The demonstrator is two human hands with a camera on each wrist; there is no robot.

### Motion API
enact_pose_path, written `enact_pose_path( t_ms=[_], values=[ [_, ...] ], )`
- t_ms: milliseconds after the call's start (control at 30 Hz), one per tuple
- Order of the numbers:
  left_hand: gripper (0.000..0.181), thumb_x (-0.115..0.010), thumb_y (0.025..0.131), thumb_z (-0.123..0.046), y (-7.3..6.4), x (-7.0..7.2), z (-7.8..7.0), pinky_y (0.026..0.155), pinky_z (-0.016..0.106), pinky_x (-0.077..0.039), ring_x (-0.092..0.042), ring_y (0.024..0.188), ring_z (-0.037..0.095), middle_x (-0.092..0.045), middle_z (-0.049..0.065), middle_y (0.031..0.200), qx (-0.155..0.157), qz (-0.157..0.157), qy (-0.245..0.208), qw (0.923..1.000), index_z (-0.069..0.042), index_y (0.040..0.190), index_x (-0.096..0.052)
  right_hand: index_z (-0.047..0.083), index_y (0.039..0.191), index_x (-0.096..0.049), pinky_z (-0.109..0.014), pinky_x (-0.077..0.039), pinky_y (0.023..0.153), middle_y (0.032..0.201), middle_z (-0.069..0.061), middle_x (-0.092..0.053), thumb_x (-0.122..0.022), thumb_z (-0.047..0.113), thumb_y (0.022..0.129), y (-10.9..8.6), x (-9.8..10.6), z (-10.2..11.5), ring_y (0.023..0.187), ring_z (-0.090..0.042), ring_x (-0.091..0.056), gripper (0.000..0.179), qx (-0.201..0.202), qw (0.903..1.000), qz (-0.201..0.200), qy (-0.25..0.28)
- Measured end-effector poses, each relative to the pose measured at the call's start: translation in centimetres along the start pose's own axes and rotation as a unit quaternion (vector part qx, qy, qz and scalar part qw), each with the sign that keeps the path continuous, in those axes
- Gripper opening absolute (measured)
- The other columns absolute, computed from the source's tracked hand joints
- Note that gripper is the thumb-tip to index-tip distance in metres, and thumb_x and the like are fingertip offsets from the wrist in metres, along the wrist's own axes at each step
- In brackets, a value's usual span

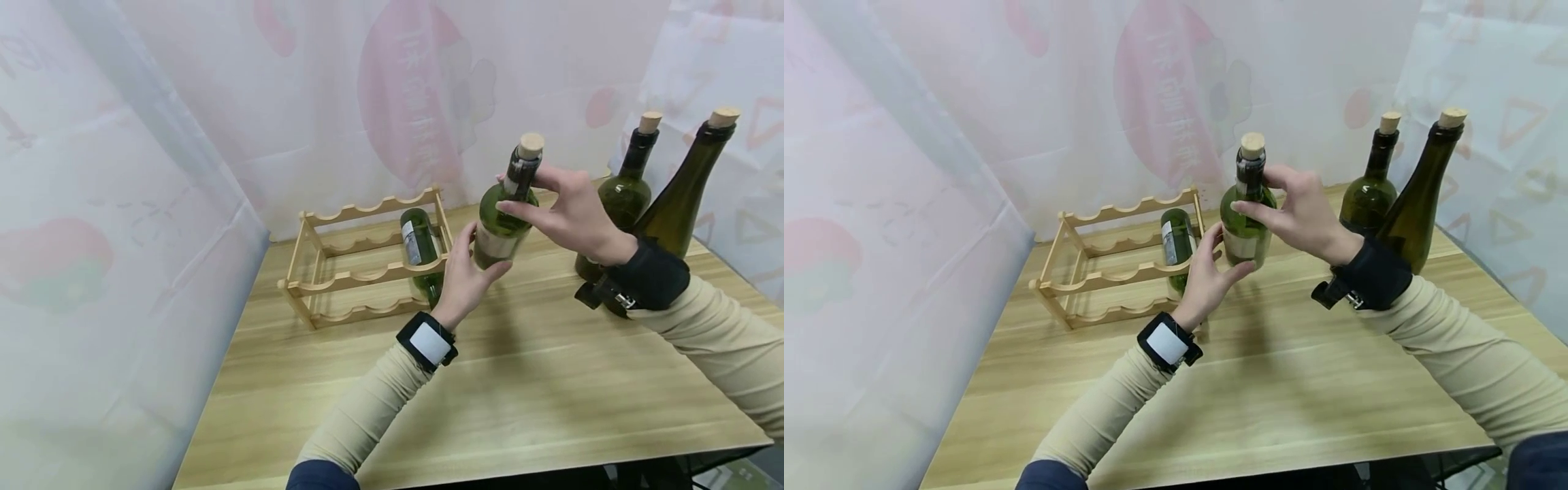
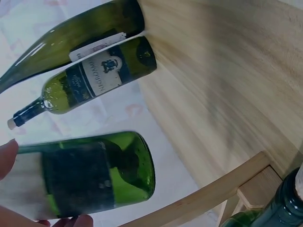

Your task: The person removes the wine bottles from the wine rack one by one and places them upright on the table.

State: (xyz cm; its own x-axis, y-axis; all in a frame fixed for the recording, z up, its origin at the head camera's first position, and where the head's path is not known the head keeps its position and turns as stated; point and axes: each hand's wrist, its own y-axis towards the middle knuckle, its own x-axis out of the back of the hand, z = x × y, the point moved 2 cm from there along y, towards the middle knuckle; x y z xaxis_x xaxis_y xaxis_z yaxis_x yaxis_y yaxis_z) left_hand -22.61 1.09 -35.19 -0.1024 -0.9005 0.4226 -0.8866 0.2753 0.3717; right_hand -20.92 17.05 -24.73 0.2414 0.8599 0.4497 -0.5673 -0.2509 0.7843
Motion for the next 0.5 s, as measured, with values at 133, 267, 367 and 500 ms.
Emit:
enact_pose_path(
  t_ms=[133, 267, 367, 500],
  values=[
    [0.075, -0.08, 0.08, -0.022, 0.0, -0.2, 0.4, 0.104, 0.037, -0.043, -0.049, 0.125, 0.018, -0.051, 0.002, 0.138, 0.004, -0.008, 0.012, 0.9999, -0.022, 0.143, -0.038, 0.001, 0.112, -0.069, -0.011, -0.051, 0.085, 0.109, -0.016, -0.072, -0.075, 0.001, 0.081, 0.2, 0.5, -0.4, 0.1, 0.005, -0.066, 0.032, -0.089, 0.9948, 0.025, 0.042],
    [0.074, -0.081, 0.078, -0.023, 0.1, -0.4, 0.7, 0.1, 0.036, -0.044, -0.053, 0.118, 0.017, -0.055, 0.003, 0.132, 0.007, -0.009, 0.013, 0.9999, -0.021, 0.141, -0.041, 0.003, 0.114, -0.067, -0.012, -0.052, 0.08, 0.109, -0.008, -0.073, -0.072, 0.011, 0.086, 0.5, 0.7, -1.3, 0.096, 0.003, -0.068, 0.03, -0.161, 0.9832, 0.044, 0.074],
    [0.072, -0.081, 0.078, -0.024, 0.3, -0.6, 0.7, 0.097, 0.035, -0.046, -0.055, 0.115, 0.017, -0.057, 0.003, 0.127, 0.004, -0.009, 0.014, 0.9999, -0.019, 0.139, -0.043, 0.005, 0.115, -0.067, -0.013, -0.051, 0.08, 0.11, -0.003, -0.074, -0.071, 0.017, 0.088, 0.8, 0.9, -2.0, 0.096, 0.003, -0.068, 0.031, -0.193, 0.977, 0.05, 0.076],
    [0.068, -0.081, 0.078, -0.023, 0.6, -1.1, 0.7, 0.093, 0.033, -0.048, -0.057, 0.111, 0.016, -0.06, 0.003, 0.123, 0.007, -0.011, 0.011, 0.9999, -0.017, 0.136, -0.046, 0.007, 0.117, -0.066, -0.012, -0.05, 0.081, 0.112, -0.003, -0.073, -0.07, 0.021, 0.089, 0.9, 1.1, -2.7, 0.096, 0.005, -0.066, 0.032, -0.209, 0.9744, 0.055, 0.061]
  ],
)
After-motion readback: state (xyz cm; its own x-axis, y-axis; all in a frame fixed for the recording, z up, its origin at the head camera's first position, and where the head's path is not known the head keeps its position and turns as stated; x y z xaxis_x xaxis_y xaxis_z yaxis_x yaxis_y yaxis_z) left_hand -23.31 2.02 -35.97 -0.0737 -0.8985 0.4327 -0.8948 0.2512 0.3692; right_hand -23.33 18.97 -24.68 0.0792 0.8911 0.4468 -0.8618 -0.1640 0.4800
